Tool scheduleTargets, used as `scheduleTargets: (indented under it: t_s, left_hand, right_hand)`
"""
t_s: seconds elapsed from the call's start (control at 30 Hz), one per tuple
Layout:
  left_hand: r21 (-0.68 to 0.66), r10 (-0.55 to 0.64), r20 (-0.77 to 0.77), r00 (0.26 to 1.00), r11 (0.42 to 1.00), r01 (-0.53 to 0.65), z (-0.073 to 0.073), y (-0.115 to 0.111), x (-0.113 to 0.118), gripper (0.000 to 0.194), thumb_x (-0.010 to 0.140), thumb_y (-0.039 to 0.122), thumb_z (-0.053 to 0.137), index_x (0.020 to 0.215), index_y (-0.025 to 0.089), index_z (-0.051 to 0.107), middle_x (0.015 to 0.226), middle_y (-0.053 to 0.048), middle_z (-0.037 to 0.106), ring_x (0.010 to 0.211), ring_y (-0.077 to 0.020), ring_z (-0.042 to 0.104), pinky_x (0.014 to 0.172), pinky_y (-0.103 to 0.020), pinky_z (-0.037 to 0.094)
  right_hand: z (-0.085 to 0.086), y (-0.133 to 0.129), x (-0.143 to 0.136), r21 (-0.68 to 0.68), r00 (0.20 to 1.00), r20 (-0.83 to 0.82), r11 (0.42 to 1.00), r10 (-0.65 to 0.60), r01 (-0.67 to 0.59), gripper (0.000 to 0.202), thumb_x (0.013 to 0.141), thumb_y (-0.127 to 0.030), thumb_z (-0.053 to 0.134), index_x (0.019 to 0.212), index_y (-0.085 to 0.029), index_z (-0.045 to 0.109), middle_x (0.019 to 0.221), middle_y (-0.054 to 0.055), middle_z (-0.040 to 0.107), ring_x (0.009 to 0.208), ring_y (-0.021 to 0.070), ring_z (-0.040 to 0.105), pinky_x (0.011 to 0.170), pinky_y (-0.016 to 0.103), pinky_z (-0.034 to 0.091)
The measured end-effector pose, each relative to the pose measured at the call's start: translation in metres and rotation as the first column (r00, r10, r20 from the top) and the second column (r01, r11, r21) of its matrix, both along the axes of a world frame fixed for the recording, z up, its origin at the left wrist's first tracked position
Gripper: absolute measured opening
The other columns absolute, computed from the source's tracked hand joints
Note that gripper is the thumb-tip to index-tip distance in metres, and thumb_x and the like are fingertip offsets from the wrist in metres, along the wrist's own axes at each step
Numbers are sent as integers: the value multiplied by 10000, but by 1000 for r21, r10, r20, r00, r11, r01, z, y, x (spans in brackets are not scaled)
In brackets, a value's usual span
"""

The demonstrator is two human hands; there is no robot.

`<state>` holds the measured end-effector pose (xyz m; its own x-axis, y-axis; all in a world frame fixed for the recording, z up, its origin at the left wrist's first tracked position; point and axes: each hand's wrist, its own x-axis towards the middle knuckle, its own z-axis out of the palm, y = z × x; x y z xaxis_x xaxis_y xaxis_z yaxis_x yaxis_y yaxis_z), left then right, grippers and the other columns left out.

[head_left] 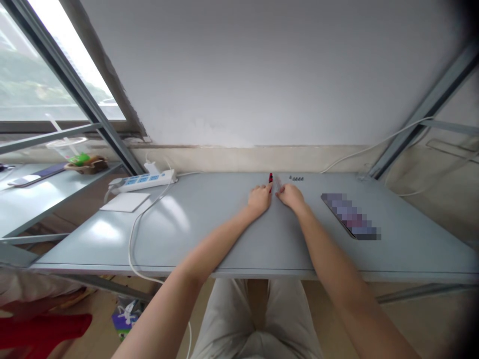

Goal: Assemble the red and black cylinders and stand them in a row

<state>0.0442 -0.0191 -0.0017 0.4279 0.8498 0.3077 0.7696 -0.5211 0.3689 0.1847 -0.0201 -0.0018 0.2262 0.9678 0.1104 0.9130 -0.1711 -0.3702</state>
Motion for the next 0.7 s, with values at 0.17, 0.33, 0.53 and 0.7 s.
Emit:
scheduleTargets:
  t_s: [0.17,0.33,0.53,0.7]
  left_hand:
    - [-12,-1,104,995,1000,2,3,6,-8,289,841,182,426,1061,161,611,977,-144,610,970,-262,544,873,-382,379]
    - [-34,38,277,960,999,-29,-3,15,-21,188,807,194,501,909,167,657,923,-111,639,880,-219,570,817,-339,412]
    - [-176,150,449,881,981,-78,-13,18,-32,155,769,258,584,837,163,686,835,-71,673,746,-160,581,730,-284,440]
    - [-241,223,517,826,964,-109,-6,14,-32,134,739,259,627,801,167,701,813,-57,681,719,-140,573,713,-267,439]
  right_hand:
    - [0,1,0,-6,1000,1,1000,-12,12,217,757,-331,598,897,-170,639,935,130,658,866,231,612,679,296,425]
    - [0,0,0,11,1000,-6,1000,-23,23,215,756,-327,599,895,-169,639,928,133,652,862,228,610,689,297,428]
    - [5,-2,-5,-4,1000,21,1000,-1,1,177,752,-222,563,904,-172,639,918,108,655,859,203,607,694,268,421]
    - [15,-8,-11,-55,996,94,998,5,0,215,749,-175,549,953,-165,618,959,101,649,896,212,602,696,268,419]
